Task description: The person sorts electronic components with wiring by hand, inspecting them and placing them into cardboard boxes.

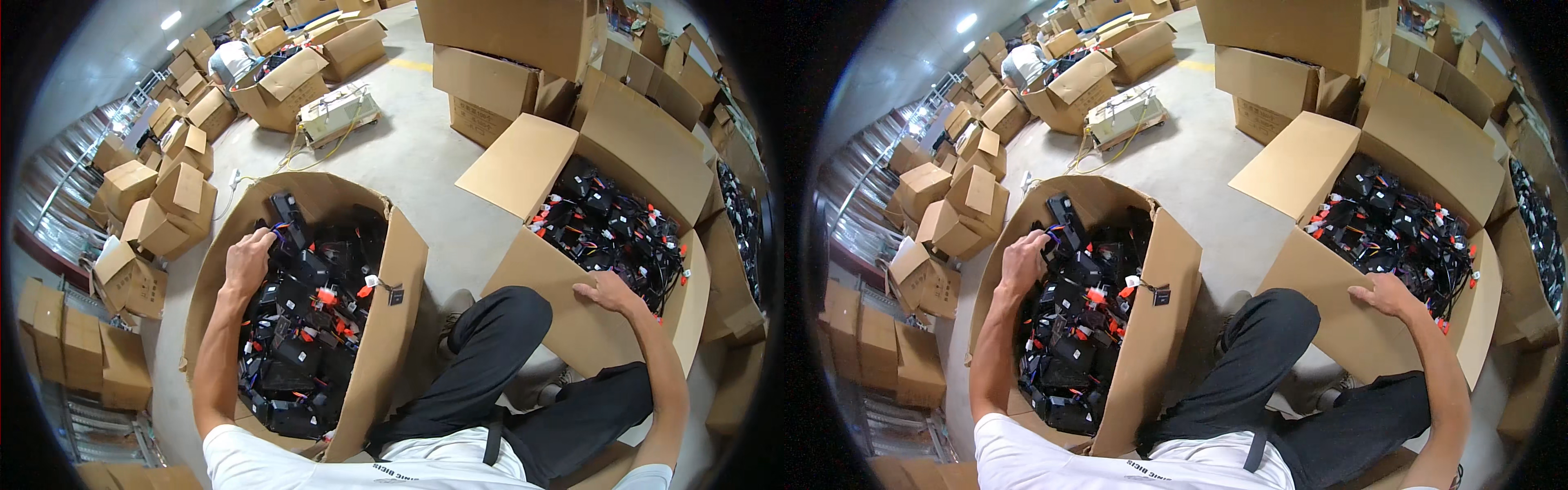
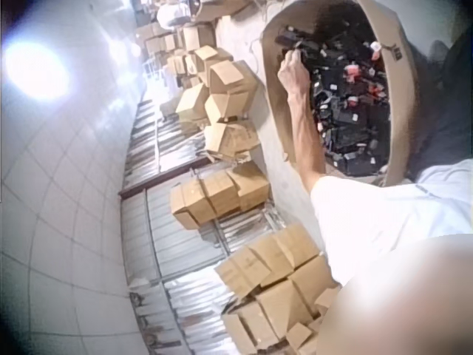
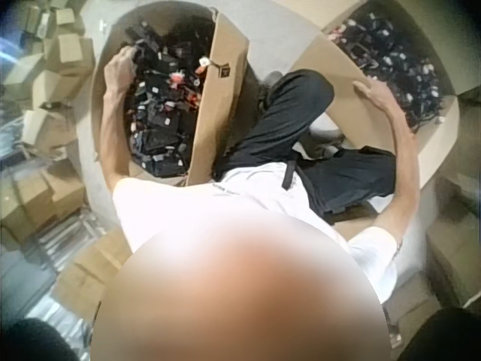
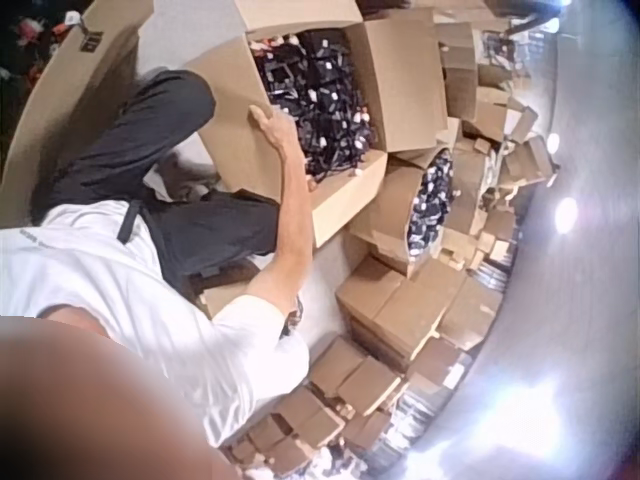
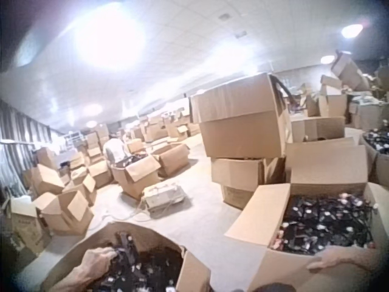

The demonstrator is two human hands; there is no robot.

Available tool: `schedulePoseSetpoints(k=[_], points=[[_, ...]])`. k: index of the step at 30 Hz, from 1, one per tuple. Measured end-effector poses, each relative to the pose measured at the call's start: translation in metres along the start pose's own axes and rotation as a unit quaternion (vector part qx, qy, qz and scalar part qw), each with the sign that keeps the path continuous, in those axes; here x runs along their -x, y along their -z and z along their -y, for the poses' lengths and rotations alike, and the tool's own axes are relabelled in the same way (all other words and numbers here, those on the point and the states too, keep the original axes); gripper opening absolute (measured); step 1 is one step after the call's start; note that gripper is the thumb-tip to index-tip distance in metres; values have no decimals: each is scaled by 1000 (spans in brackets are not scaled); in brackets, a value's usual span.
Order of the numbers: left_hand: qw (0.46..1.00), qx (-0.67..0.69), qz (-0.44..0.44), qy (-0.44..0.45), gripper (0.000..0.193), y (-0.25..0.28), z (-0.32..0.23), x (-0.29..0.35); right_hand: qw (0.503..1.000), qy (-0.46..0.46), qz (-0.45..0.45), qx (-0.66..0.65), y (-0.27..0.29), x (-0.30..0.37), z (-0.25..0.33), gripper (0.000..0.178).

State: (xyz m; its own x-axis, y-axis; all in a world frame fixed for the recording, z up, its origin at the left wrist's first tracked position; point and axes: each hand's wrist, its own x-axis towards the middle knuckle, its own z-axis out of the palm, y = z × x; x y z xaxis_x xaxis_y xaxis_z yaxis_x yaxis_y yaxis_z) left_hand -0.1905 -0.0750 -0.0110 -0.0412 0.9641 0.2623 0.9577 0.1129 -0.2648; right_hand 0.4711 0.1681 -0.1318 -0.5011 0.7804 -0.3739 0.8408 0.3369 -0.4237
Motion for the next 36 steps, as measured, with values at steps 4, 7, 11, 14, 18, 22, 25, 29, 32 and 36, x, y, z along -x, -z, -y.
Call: schedulePoseSetpoints(k=[4,7,11,14,18,22,25,29,32,36], points=[[996,3,-57,-65,27,47,-27,1,1000,-1,3,28,1,-2,5,52],[993,4,-75,-88,25,61,-36,8,1000,10,5,20,-3,-3,1,55],[999,30,-33,-5,26,63,-21,11,1000,6,-5,11,1,3,4,60],[999,18,0,39,22,21,23,22,1000,14,-12,14,3,1,5,59],[989,95,20,113,16,-10,43,55,1000,10,1,24,2,-4,9,58],[933,294,-102,182,9,41,14,34,1000,15,7,-5,7,5,10,51],[835,491,-195,153,19,85,5,8,992,113,-61,17,21,-3,39,47],[776,571,-235,128,29,117,-3,-21,952,241,-80,-168,31,-16,162,54],[701,677,-196,105,32,163,-74,-52,792,206,122,-562,20,-19,251,79],[800,589,-114,16,37,155,-123,-86,513,279,266,-767,18,-9,321,93]])
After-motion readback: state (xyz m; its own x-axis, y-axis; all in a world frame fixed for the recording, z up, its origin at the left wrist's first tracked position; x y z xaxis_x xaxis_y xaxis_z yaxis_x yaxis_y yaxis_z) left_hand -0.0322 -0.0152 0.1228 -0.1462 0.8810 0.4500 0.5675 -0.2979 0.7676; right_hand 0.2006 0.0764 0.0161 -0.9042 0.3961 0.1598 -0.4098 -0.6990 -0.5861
